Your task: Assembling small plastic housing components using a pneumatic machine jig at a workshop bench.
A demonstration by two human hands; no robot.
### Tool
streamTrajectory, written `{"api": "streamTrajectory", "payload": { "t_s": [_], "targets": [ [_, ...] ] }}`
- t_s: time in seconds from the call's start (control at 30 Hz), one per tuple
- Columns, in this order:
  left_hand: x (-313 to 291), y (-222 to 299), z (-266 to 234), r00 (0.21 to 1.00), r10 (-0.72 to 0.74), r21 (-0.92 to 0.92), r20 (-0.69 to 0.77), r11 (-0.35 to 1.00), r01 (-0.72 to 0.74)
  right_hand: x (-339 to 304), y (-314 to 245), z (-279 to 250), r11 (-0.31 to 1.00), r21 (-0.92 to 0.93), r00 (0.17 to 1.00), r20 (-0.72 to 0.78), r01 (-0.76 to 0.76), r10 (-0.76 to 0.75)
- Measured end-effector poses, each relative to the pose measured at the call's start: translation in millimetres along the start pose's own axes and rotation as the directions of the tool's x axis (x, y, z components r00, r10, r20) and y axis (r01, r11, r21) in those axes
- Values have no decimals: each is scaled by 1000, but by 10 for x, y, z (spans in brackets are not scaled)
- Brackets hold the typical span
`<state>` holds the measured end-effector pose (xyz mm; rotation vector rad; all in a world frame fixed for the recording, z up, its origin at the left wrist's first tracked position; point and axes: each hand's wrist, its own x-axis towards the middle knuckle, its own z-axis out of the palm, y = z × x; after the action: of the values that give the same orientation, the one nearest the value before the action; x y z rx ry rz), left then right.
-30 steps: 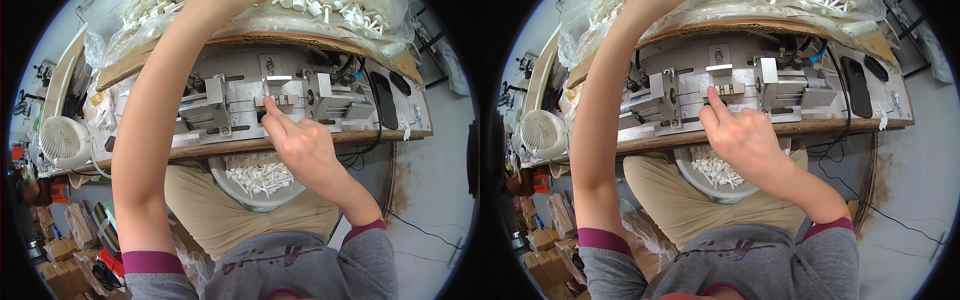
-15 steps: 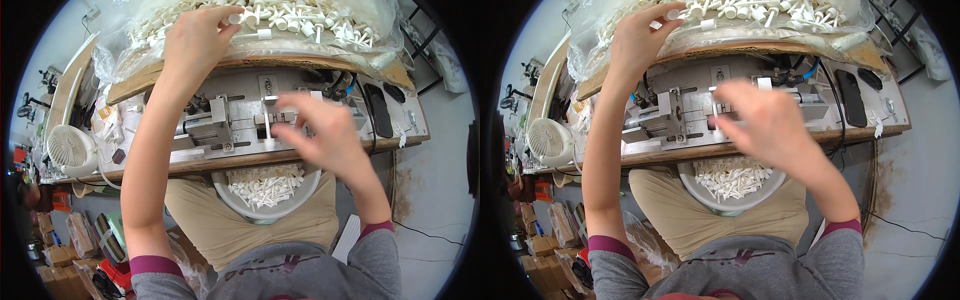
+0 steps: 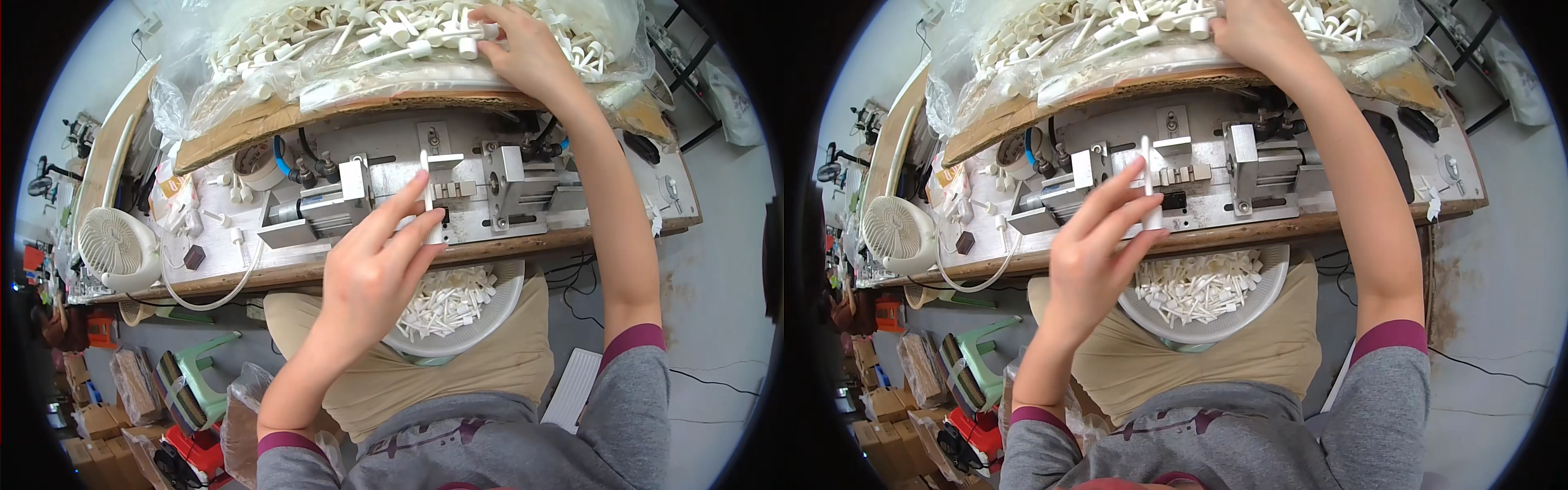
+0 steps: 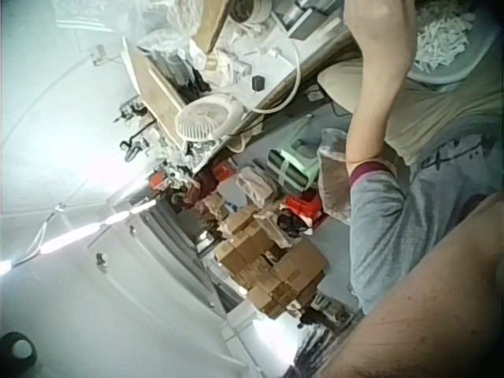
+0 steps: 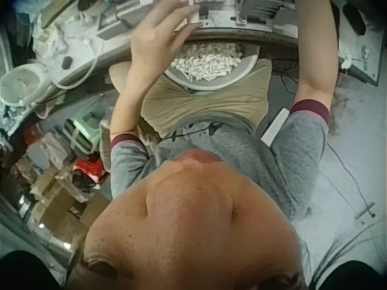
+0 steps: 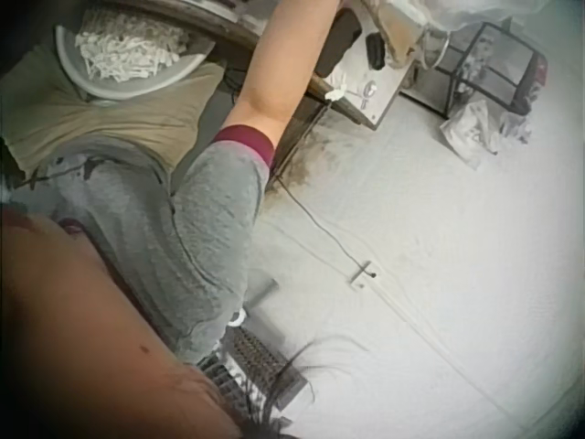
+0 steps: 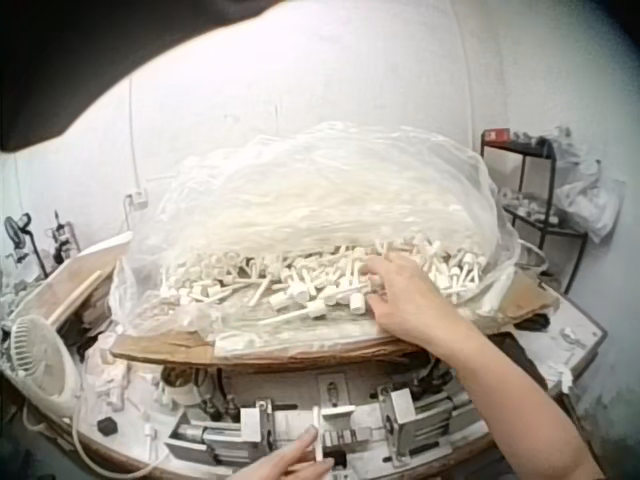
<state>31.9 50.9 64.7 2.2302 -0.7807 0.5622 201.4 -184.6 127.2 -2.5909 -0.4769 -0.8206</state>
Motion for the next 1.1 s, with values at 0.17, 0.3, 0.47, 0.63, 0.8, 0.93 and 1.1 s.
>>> {"api": "streamTrajectory", "payload": {
  "t_s": [0.17, 0.3, 0.47, 0.63, 0.8, 0.93, 1.1],
  "targets": [
    [-183, -77, 295, 995, 24, 228, 94, 973, -45, -45, -285, -13, 984, 174, 991, 130, -31, 8],
    [-92, -43, 289, 990, 44, 352, 131, 932, -89, -111, -433, -74, 955, 175, 965, -152, 240, -215],
    [-77, -66, 301, 991, 20, 325, 134, 944, -63, -359, -635, -296, 851, 524, 985, -164, 48, 46],
    [-67, -97, 255, 985, 8, 281, 170, 958, -56, -785, -553, -244, 794, 608, 1000, -6, -1, 6],
    [33, -110, 224, 979, 26, 215, 202, 974, -70, -791, -578, -19, 917, 173, 913, -268, 360, -308],
    [-86, -73, 172, 974, 34, 127, 224, 990, -64, -804, -595, -54, 904, 172, 911, -213, 391, -353],
    [-461, 71, 7, 957, -28, -83, 287, 995, 55, -1054, -510, -145, 916, 186, 922, -229, 355, -311]
  ]
}}
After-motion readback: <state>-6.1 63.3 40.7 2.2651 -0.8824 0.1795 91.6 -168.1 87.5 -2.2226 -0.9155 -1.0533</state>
